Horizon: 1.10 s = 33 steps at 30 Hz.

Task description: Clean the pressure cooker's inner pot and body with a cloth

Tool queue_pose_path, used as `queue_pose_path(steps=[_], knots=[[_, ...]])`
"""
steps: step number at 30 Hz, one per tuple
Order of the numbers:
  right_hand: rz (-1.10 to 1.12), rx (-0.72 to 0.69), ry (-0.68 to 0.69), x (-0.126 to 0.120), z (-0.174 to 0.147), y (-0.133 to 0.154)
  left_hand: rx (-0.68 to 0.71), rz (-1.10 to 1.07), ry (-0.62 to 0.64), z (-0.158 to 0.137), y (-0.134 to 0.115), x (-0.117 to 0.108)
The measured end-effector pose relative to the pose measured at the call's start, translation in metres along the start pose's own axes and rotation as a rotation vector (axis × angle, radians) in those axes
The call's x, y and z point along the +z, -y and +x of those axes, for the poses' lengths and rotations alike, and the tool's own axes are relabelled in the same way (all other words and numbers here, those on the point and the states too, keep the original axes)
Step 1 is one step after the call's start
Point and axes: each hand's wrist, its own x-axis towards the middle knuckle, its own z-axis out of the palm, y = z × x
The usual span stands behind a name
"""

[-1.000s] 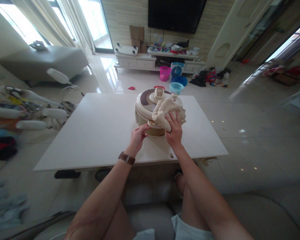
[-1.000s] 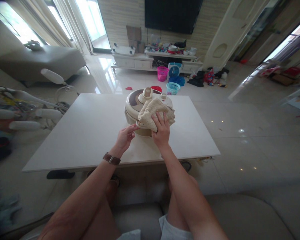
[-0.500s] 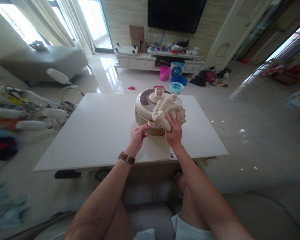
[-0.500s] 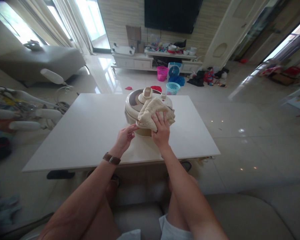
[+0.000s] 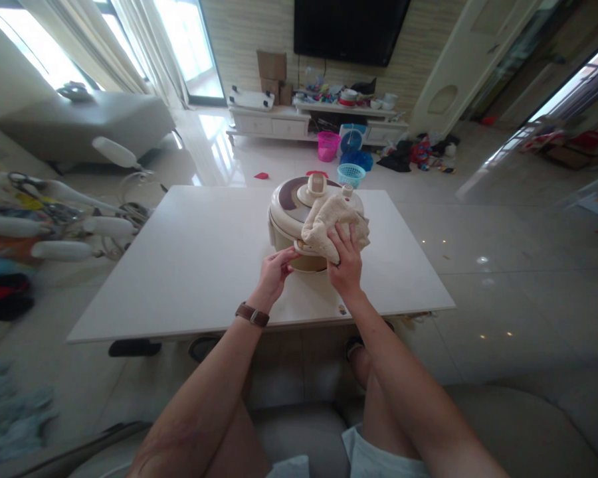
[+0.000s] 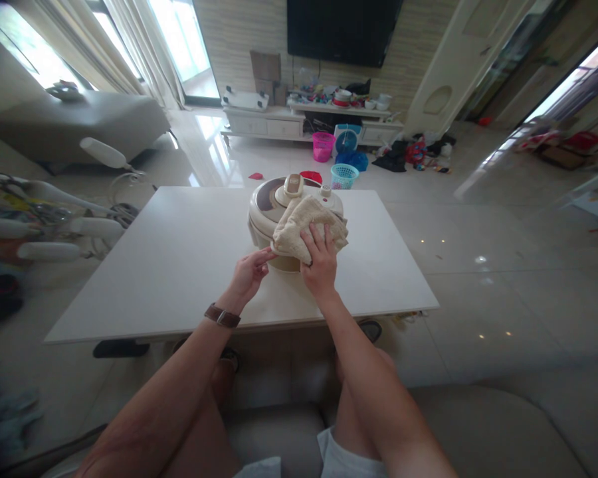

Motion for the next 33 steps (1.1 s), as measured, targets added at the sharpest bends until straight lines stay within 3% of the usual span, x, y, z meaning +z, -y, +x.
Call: queue_pose_path(steps=[4,10,14,17,23,25,29,31,33], knots=[[0.060,0.039,-0.024,0.001,-0.002,-0.011,-0.063,-0.078,-0.021,0.000,0.000,0.002],[0.129,0.180,-0.216,0.005,-0.006,-0.024,-0.121,-0.065,0.048,-0.005,0.006,0.009],[-0.021,0.030,-0.028,-0.001,-0.013,-0.001,-0.069,-0.035,0.054,-0.004,0.012,0.010],[-0.074,-0.028,0.070,-0.009,-0.007,-0.001,-0.049,-0.029,0.057,-0.002,0.013,0.010],[0.007,0.083,-0.110,-0.010,0.010,-0.024,-0.044,0.031,0.049,-0.003,0.013,0.008],[-0.012,0.077,-0.077,-0.007,0.009,-0.012,-0.035,0.044,0.057,-0.003,0.013,0.008],[-0.109,-0.010,0.133,-0.008,0.010,0.010,-0.025,0.047,0.072,0.000,0.015,0.006],[-0.110,-0.008,0.129,-0.010,0.016,0.003,-0.027,0.043,0.066,-0.001,0.015,0.005],[-0.068,0.063,0.025,-0.012,0.023,-0.014,-0.031,0.041,0.056,-0.001,0.015,0.005]])
